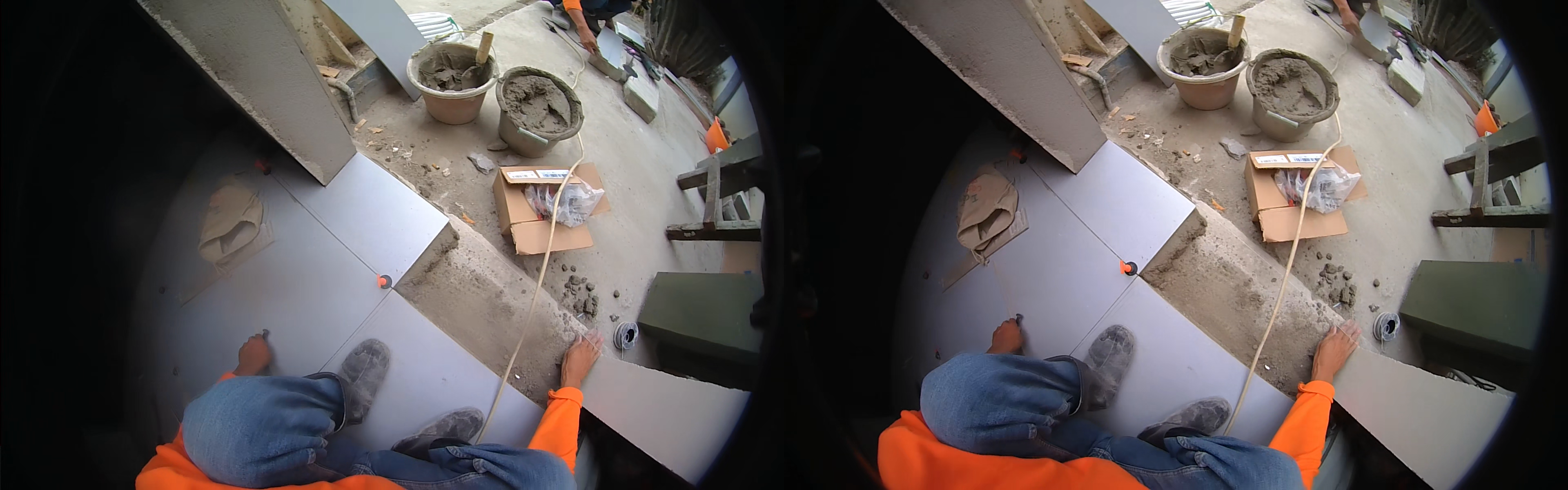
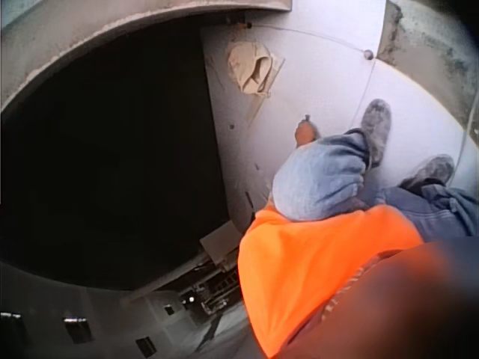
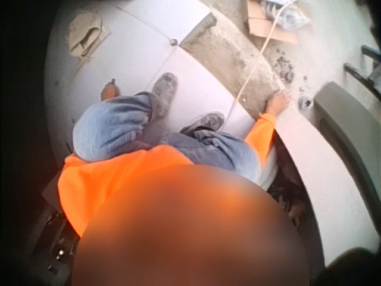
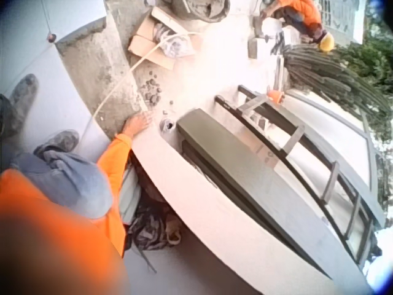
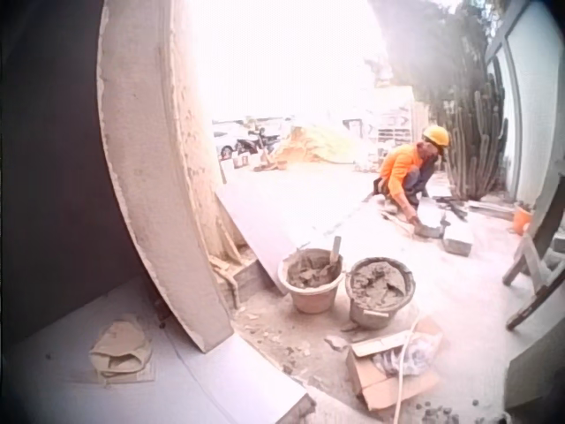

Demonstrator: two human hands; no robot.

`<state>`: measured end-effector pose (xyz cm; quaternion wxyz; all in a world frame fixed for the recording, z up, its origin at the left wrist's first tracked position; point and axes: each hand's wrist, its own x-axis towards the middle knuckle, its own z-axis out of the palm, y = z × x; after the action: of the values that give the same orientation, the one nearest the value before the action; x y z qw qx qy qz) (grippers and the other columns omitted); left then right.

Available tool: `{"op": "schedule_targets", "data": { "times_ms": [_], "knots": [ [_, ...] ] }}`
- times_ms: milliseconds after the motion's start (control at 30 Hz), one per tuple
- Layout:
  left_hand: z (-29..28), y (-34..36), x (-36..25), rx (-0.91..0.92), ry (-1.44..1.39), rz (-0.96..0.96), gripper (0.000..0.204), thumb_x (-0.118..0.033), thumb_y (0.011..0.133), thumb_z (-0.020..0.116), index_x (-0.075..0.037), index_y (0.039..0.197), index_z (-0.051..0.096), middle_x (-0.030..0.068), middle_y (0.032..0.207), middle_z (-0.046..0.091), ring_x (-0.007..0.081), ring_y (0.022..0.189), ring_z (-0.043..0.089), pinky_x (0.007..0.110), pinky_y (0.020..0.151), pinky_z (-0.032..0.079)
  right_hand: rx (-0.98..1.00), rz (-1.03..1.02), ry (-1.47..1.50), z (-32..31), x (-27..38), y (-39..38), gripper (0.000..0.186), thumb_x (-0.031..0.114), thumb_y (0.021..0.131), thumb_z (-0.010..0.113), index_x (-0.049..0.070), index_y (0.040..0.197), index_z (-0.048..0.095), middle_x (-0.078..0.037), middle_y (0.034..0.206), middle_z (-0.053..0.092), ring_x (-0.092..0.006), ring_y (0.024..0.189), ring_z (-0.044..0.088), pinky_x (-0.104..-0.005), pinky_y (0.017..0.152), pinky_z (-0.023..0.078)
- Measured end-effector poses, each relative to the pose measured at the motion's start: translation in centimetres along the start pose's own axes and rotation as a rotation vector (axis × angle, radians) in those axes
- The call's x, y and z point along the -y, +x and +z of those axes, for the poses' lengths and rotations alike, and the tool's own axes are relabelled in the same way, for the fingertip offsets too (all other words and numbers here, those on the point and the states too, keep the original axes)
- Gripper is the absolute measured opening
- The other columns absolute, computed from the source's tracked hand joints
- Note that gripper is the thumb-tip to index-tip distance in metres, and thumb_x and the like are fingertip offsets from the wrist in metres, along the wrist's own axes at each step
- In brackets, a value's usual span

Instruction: The person hammers nails into white panels on the floor, then picks up a panel and uses an angle grinder to cut it. The person handles panels, nails, a hammer, and an angle grinder during the task.

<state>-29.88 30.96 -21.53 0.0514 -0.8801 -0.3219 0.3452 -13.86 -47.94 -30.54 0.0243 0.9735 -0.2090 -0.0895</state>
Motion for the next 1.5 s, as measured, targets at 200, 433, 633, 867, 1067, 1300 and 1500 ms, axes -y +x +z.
{"op": "schedule_targets", "data": {
  "times_ms": [200, 433, 633, 867, 1067, 1300, 1500],
  "knots": [
    [2.7, 1.8, 0.5, -0.184, -0.005, -0.061, 0.032, -0.025, 0.103, 0.055, -0.002, 0.122, 0.067, 0.0237, 0.121, 0.071, 0.0418, 0.112, 0.071, 0.053, 0.098, 0.055, -0.364, -0.29, 0.401, 0.0, 1.6, -7.7, 0.028, 0.006, 0.099, 0.064, 0.003, 0.126, 0.071, -0.019, 0.132, 0.068, -0.039, 0.129, 0.061, -0.0492, 0.112, 0.046],
    [-0.7, 3.8, -1.0, -0.099, 0.007, -0.118, 0.034, -0.028, 0.103, 0.055, -0.003, 0.121, 0.069, 0.0231, 0.122, 0.072, 0.0421, 0.114, 0.069, 0.053, 0.098, 0.054, -0.273, -0.101, 0.84, -3.9, 5.1, -13.0, 0.013, 0.004, 0.096, 0.069, 0.0, 0.107, 0.074, -0.018, 0.105, 0.073, -0.0351, 0.097, 0.071, -0.0438, 0.085, 0.056],
    [-8.6, 5.3, -6.8, -0.107, -0.037, -0.04, 0.035, -0.031, 0.104, 0.055, -0.004, 0.12, 0.071, 0.0226, 0.122, 0.072, 0.0424, 0.115, 0.068, 0.053, 0.099, 0.054, -0.212, -0.048, 0.918, -9.7, 4.4, -11.7, 0.012, 0.009, 0.099, 0.07, 0.002, 0.107, 0.077, -0.013, 0.081, 0.074, -0.032, 0.073, 0.073, -0.0404, 0.072, 0.057],
    [-18.8, 1.6, -20.7, -0.32, -0.31, 0.519, 0.039, -0.035, 0.102, 0.056, -0.003, 0.113, 0.074, 0.0252, 0.114, 0.074, 0.0467, 0.109, 0.068, 0.054, 0.097, 0.051, -0.245, 0.033, 1.105, -16.9, 1.0, -11.7, 0.017, 0.013, 0.099, 0.073, 0.0, 0.109, 0.078, -0.013, 0.086, 0.076, -0.0211, 0.079, 0.073, -0.0337, 0.075, 0.056],
    [-21.9, 0.8, -29.5, -0.301, -0.533, 0.663, 0.038, -0.033, 0.103, 0.056, -0.003, 0.108, 0.078, 0.0184, 0.092, 0.077, 0.0405, 0.094, 0.073, 0.05, 0.088, 0.055, -0.355, 0.103, 1.052, -23.1, -0.6, -11.9, 0.019, 0.012, 0.101, 0.072, -0.005, 0.107, 0.077, -0.011, 0.085, 0.075, -0.0185, 0.08, 0.07, -0.0324, 0.077, 0.055],
    [-27.6, 9.5, -34.9, -0.501, -0.72, 0.703, 0.032, -0.029, 0.102, 0.062, 0.0, 0.101, 0.077, 0.0196, 0.084, 0.075, 0.0406, 0.085, 0.074, 0.049, 0.081, 0.056, -0.352, -0.171, 1.434, -35.1, 2.8, -13.0, 0.022, 0.02, 0.1, 0.071, 0.002, 0.087, 0.071, -0.006, 0.072, 0.062, -0.0156, 0.069, 0.061, -0.0324, 0.072, 0.049],
    [-21.8, 13.5, -34.3, -0.54, -0.42, 0.863, 0.051, -0.032, 0.097, 0.072, -0.006, 0.138, 0.059, 0.0224, 0.133, 0.063, 0.0401, 0.126, 0.059, 0.049, 0.106, 0.048, -0.12, -0.66, 1.311, -46.8, 11.6, -10.1, 0.037, 0.04, 0.096, 0.077, 0.005, 0.089, 0.067, -0.006, 0.076, 0.061, -0.021, 0.066, 0.056, -0.0371, 0.066, 0.045]
  ]
}}
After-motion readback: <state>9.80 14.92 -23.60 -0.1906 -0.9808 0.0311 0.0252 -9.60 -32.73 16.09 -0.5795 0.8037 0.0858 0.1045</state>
